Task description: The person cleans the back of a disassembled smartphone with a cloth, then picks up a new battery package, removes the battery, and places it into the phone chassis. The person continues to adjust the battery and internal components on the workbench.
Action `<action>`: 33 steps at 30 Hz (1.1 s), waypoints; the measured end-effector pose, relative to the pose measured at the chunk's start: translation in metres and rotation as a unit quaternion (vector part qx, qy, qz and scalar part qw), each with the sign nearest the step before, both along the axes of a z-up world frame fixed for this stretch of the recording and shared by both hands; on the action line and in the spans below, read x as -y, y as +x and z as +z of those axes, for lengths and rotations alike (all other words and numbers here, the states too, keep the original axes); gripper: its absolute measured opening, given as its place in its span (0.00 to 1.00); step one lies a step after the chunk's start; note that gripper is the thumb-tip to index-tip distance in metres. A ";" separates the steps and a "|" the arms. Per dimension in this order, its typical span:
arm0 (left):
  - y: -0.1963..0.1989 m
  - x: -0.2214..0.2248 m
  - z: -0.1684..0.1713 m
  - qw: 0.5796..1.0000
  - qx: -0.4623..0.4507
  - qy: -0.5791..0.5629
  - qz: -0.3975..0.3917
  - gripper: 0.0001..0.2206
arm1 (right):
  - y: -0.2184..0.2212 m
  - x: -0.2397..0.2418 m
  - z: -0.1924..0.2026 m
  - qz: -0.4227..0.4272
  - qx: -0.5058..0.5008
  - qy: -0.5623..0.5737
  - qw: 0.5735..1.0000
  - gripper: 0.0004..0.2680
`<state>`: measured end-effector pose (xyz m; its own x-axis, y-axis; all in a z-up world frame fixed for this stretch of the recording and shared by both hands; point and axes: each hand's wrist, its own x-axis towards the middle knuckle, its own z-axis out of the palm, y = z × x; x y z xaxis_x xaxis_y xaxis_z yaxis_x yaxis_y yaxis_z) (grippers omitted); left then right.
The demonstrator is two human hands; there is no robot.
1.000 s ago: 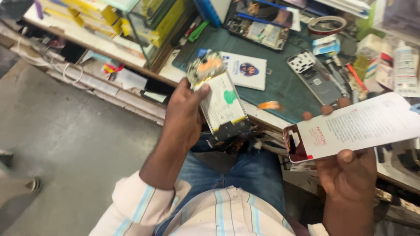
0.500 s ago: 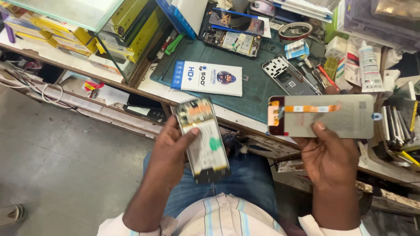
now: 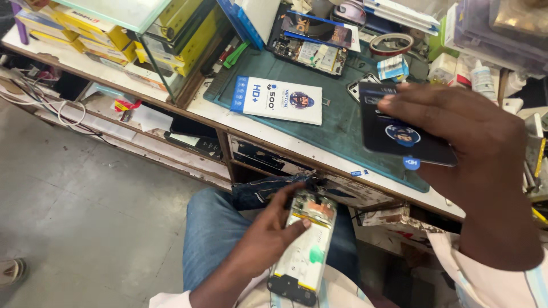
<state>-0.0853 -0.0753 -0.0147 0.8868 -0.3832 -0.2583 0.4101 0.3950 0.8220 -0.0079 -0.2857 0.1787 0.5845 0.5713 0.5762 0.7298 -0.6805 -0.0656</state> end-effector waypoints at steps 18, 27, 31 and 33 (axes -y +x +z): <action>0.001 -0.017 -0.021 0.978 -0.069 -0.199 0.004 0.36 | -0.047 -0.027 -0.088 0.220 -0.059 0.015 0.974 0.10; 0.002 -0.024 -0.002 0.985 -0.053 -0.146 0.074 0.20 | -0.066 -0.015 -0.123 0.209 -0.132 0.023 0.969 0.11; -0.002 -0.025 -0.005 0.990 -0.048 -0.106 0.081 0.16 | -0.072 -0.013 -0.140 0.189 -0.154 0.058 0.968 0.10; -0.004 -0.026 -0.009 0.989 -0.053 -0.112 0.080 0.15 | -0.074 -0.014 -0.149 0.179 -0.186 0.095 0.961 0.11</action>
